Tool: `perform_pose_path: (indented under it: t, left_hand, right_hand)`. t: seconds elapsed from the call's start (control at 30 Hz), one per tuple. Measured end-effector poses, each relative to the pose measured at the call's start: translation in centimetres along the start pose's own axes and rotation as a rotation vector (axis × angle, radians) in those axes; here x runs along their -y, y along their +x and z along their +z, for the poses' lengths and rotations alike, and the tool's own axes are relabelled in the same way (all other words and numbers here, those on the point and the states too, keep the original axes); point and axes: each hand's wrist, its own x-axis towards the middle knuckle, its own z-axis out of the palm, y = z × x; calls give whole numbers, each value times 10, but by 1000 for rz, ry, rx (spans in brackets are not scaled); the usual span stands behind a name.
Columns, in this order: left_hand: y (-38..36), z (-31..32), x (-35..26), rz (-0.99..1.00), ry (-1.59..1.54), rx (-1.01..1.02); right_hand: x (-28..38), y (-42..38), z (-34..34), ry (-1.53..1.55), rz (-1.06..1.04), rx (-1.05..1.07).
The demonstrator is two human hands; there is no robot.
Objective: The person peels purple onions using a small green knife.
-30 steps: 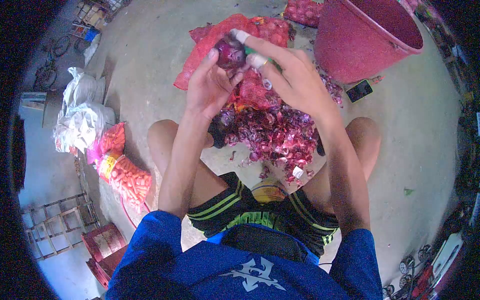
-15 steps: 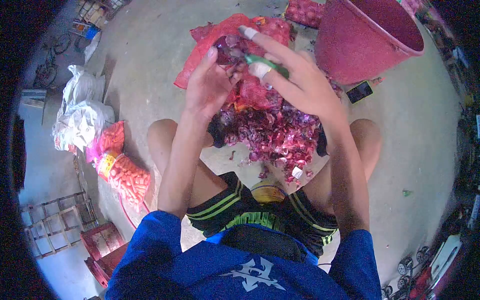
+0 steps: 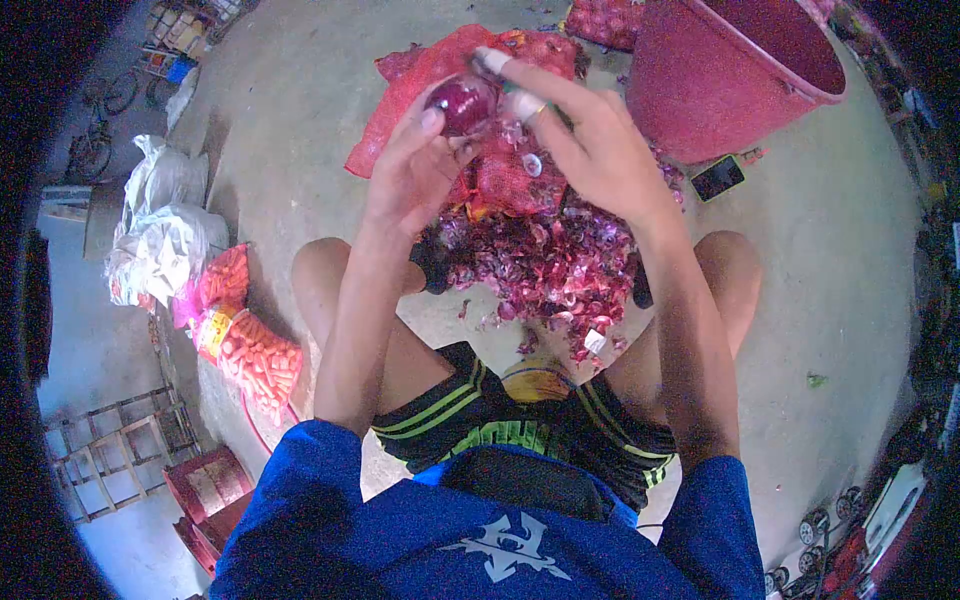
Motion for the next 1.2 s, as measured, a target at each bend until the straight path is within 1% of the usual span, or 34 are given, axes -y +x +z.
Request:
perform_pose_path:
  t: [0.03, 0.1, 0.13, 0.2, 0.23, 0.27, 0.3, 0.33, 0.37, 0.4, 0.43, 0.47, 0.5, 0.53, 0.6, 0.63, 0.73, 0.83, 0.93, 1.0, 1.03, 1.1, 1.2]
  left_hand:
    - [0, 4, 0, 33, 8, 36]
    - [0, 10, -1, 25, 20, 44]
    - [-1, 12, -2, 19, 37, 45]
    - [0, 12, -3, 46, 58, 35]
    - [1, 12, -3, 68, 78, 31]
    - [2, 12, -2, 69, 80, 31]
    - [4, 12, -1, 163, 166, -9]
    - [5, 13, 0, 258, 249, -49]
    - [6, 12, -1, 260, 248, -50]
    - [6, 11, -3, 319, 363, -70]
    - [5, 11, -5, 375, 478, -88]
    - [4, 11, -7, 373, 478, -88]
    - [3, 12, -8, 404, 551, -122]
    - [3, 13, -8, 434, 623, -156]
    - [4, 14, -9, 457, 652, -166]
    - [3, 14, -9, 480, 682, -177]
    - [3, 13, -9, 456, 688, -178]
    - [4, 10, -8, 444, 648, -156]
    - [2, 13, -8, 425, 647, -119]
    - [2, 14, -7, 428, 631, -126]
    - [2, 14, -8, 430, 619, -137]
    - [2, 12, -9, 425, 628, -164]
    - [4, 9, -10, 420, 615, -183]
  right_hand:
    - [-3, 0, -1, -2, 2, -1]
    - [-10, 2, -4, 140, 63, -59]
    - [-15, 3, -3, 139, 61, -57]
    - [-28, 3, 1, 38, -37, -166]
    - [-31, 1, 3, 42, -40, -162]
    - [-33, -3, 3, -128, -34, -145]
    - [-35, -6, 3, -302, -26, -127]
    - [-32, -7, 2, -304, -25, -126]
    - [-27, -6, 2, -214, -63, -110]
    - [-22, -5, 3, -121, -101, -93]
    - [-16, -5, 1, -117, -102, -92]
    - [-8, -5, -2, -96, -126, -17]
    - [-5, -5, -4, -77, -149, 57]
    - [-4, -5, -2, -79, -148, 57]
    - [-5, -4, 4, -149, -218, 36]
    - [-5, -4, 4, -149, -216, 36]
    - [-6, -3, 4, -135, -192, 51]
    - [-11, 1, 4, -162, -229, 7]
    - [-15, 3, 0, -106, -222, -52]
    - [-11, 1, -2, 53, -73, -16]
    - [-7, 0, -2, 54, -75, -13]
    - [0, -2, 2, 99, -197, 4]
    - [0, -3, 6, 12, -201, 14]
